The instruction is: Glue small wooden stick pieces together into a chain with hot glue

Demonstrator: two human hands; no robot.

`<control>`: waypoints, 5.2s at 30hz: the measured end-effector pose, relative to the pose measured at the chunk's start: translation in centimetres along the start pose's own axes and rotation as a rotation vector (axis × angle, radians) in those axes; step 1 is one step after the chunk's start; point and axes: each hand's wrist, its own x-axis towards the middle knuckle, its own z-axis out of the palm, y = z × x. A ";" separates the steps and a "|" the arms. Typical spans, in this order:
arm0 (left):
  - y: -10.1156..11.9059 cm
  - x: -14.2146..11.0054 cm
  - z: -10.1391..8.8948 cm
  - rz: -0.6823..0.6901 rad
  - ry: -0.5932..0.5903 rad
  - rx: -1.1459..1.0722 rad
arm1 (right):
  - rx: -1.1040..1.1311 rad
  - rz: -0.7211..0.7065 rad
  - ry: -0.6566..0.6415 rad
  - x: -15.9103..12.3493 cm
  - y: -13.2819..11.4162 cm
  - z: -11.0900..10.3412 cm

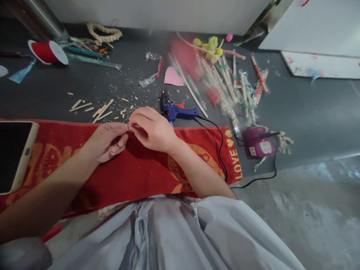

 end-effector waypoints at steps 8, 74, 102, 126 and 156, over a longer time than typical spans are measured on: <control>0.3 0.3 -0.4 -0.074 0.023 -0.130 | 0.012 0.126 0.045 0.3 0.1 -0.8; 1.2 -0.8 -0.5 -0.151 -0.093 -0.462 | 0.038 0.277 0.023 0.2 -0.3 -1.0; -0.1 -0.4 -0.4 -0.012 -0.125 -0.081 | -0.216 -0.032 -0.114 0.0 -0.4 -0.3; -0.5 0.0 -0.2 0.030 -0.098 -0.097 | -0.129 0.015 -0.169 0.0 -0.6 -0.3; 0.3 0.1 -0.3 -0.001 0.006 -0.338 | -0.069 -0.060 -0.158 0.2 -0.4 -0.7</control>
